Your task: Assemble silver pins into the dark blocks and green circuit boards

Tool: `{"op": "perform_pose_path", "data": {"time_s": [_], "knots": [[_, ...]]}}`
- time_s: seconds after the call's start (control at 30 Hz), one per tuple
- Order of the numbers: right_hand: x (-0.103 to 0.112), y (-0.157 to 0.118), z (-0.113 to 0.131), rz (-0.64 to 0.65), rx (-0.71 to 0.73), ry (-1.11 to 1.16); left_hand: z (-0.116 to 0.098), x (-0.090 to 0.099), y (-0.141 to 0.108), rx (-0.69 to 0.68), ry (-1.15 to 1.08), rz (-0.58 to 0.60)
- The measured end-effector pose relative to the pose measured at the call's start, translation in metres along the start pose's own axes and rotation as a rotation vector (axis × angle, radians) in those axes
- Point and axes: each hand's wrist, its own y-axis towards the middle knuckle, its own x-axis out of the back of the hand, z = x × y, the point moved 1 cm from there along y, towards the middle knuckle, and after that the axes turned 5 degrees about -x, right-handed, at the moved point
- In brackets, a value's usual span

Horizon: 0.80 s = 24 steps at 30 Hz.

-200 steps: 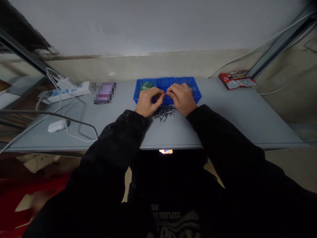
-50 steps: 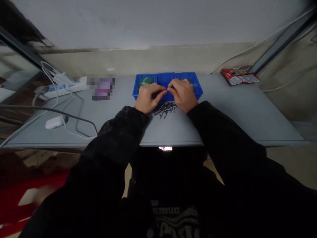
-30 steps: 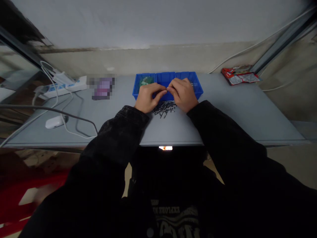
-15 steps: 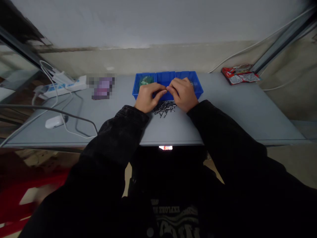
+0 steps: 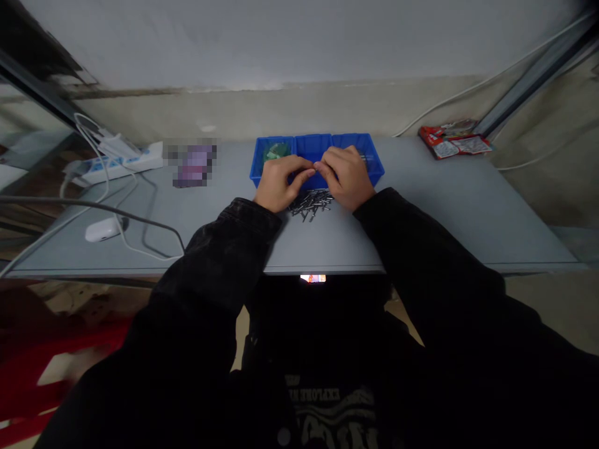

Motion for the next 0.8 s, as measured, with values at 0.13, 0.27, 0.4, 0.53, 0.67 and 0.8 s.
{"op": "perform_pose_path", "data": {"time_s": [0.13,0.27,0.4,0.53,0.67,0.8], "knots": [[-0.0013,0.0000,-0.0007,-0.010,0.008,-0.005,-0.0008,0.0000,0.0000,-0.004,0.000,-0.008],[-0.0016,-0.0003,-0.0010,-0.015,0.012,-0.008,-0.0004,-0.0001,0.0003,-0.022,-0.007,-0.013],[-0.0011,-0.0003,-0.0006,-0.012,0.012,-0.012,0.0010,-0.0002,0.0003,-0.019,-0.006,-0.009],[-0.0010,0.0000,-0.0005,-0.016,0.013,-0.016,0.0012,-0.0004,0.0005,-0.022,-0.004,-0.010],[-0.0008,-0.0001,-0.0005,-0.008,0.012,-0.010,0.0005,-0.0005,0.0005,-0.021,-0.007,-0.009],[0.0001,-0.0001,0.0003,0.002,0.002,-0.006,0.0001,-0.0006,0.0002,-0.016,-0.013,-0.010]]}}
